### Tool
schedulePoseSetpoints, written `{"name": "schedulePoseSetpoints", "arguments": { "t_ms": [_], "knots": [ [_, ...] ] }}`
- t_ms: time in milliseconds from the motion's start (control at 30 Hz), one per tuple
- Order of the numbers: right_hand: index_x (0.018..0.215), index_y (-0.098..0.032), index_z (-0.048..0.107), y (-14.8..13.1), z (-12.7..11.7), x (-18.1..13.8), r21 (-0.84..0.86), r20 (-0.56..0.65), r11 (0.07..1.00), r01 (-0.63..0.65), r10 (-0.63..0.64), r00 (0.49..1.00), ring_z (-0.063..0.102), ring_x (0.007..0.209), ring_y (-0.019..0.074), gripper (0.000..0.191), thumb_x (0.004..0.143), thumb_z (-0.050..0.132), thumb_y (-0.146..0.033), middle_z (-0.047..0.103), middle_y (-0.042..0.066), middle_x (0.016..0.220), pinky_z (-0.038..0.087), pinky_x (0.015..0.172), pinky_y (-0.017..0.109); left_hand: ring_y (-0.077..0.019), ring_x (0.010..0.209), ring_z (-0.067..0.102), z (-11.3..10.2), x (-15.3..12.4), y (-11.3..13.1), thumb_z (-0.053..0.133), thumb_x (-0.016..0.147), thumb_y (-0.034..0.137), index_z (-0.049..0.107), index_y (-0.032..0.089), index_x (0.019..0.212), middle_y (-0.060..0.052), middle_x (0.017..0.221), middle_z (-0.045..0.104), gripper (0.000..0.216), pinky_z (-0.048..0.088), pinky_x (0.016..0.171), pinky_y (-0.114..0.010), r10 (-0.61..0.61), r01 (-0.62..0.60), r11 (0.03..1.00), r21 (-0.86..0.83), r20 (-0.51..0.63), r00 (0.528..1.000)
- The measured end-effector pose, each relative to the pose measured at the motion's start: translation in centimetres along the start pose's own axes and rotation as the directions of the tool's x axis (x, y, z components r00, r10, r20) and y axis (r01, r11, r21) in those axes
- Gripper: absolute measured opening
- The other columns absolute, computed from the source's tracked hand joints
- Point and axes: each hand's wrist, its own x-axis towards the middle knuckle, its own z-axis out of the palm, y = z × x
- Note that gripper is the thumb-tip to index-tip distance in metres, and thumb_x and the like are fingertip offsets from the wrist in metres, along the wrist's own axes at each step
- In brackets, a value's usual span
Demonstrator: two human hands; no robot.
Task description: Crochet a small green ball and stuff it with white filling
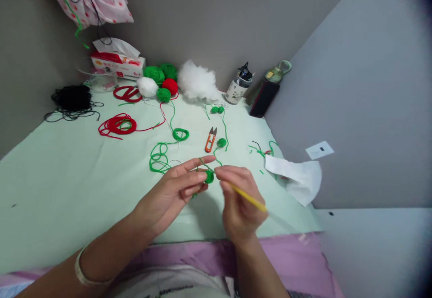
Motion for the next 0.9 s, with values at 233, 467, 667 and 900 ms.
{"name": "schedulePoseSetpoints", "arguments": {
  "t_ms": [233,467,667,900],
  "knots": [
    [0.100,-0.027,0.081,0.2,0.3,0.7,0.448,0.084,0.820,-0.357,0.359,0.930,0.067,0.080,0.0155,0.018,0.102,0.064,-0.023,0.076,0.003,0.091,0.055,0.070,0.030,-0.0121,0.087,0.054,-0.1,-0.3,0.4,0.085,0.084,0.024,0.082,0.030,0.119,0.002,0.088,0.066,0.036,0.042,0.089,-0.024,0.118,-0.119,0.981,0.150,0.016,0.993],
    [0.098,-0.024,0.078,0.3,0.2,1.0,0.561,0.119,0.703,-0.436,0.453,0.883,0.070,0.073,0.0120,0.019,0.105,0.062,-0.030,0.079,0.002,0.090,0.059,0.070,0.027,-0.0164,0.094,0.054,0.0,-0.6,0.5,0.084,0.084,0.028,0.082,0.031,0.119,0.001,0.092,0.066,0.035,0.040,0.095,-0.031,0.119,-0.113,0.960,0.256,-0.007,0.993],
    [0.103,-0.023,0.074,-0.5,-0.3,0.7,0.441,0.088,0.816,-0.374,0.376,0.923,0.074,0.078,0.0136,0.020,0.108,0.055,-0.026,0.080,0.003,0.095,0.062,0.074,0.029,-0.0163,0.090,0.052,-0.2,-0.7,0.8,0.083,0.082,0.027,0.083,0.031,0.116,0.001,0.090,0.062,0.034,0.042,0.088,-0.030,0.163,-0.148,0.940,0.306,-0.025,0.986],
    [0.122,-0.024,0.069,-0.5,-0.3,-0.3,-0.032,0.105,0.996,0.086,-0.082,0.991,0.075,0.092,0.0182,0.028,0.104,0.052,-0.012,0.078,0.006,0.102,0.063,0.077,0.033,-0.0150,0.087,0.051,-0.1,-0.7,0.0,0.086,0.083,0.026,0.081,0.035,0.120,0.002,0.088,0.061,0.038,0.041,0.087,-0.028,0.269,-0.234,0.895,0.381,-0.040,0.962]
  ]
}}
